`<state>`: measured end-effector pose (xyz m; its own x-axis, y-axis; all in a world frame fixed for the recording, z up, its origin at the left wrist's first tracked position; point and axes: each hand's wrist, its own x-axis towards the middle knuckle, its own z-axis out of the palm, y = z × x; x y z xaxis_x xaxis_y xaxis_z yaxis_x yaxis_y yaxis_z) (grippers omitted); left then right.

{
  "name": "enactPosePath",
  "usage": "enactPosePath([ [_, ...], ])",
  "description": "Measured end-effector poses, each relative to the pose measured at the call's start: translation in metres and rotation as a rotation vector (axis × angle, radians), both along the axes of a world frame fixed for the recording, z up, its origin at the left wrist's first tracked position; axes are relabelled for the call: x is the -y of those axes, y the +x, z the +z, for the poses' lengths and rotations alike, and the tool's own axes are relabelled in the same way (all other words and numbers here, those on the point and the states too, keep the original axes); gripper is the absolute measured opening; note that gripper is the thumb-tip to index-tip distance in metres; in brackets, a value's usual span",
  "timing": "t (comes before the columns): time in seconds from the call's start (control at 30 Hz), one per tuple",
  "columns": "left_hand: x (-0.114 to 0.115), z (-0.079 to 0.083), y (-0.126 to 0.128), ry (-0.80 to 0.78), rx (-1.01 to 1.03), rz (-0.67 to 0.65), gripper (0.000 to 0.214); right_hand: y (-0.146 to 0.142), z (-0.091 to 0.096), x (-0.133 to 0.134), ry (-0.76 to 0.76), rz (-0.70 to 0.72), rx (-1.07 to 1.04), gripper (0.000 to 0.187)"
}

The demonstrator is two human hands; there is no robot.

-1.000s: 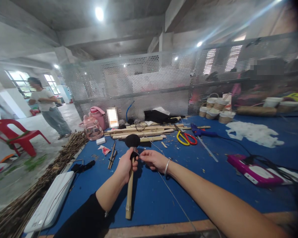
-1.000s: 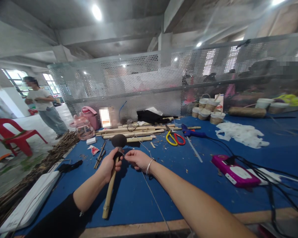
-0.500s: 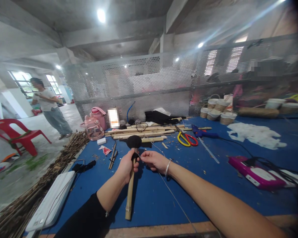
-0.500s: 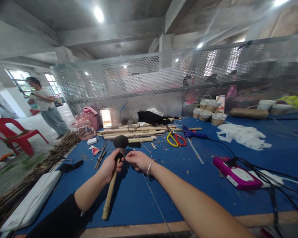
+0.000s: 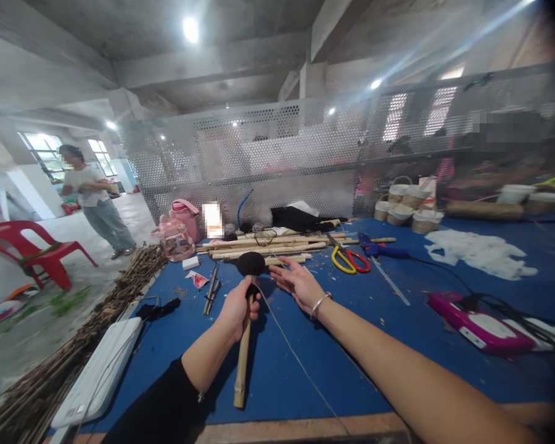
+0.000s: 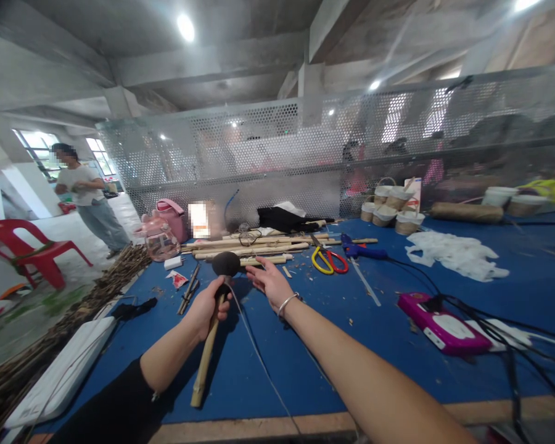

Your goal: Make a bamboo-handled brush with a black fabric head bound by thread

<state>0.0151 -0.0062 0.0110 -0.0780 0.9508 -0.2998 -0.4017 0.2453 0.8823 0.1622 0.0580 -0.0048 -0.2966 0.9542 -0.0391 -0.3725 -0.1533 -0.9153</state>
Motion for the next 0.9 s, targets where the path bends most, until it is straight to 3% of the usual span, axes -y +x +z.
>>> enactPosePath([
  [0.13, 0.0009, 0.0017, 0.0008, -0.005, -0.004, -0.008, 0.028, 0.0029, -0.0024, -0.0030, -0.032, 0.059, -0.078, 0.058],
  [0.9, 0.0012, 0.0010, 0.0023, -0.005, -0.031, -0.013, 0.028, -0.0015, -0.0063, 0.0040, -0.011, 0.165, -0.102, 0.059],
])
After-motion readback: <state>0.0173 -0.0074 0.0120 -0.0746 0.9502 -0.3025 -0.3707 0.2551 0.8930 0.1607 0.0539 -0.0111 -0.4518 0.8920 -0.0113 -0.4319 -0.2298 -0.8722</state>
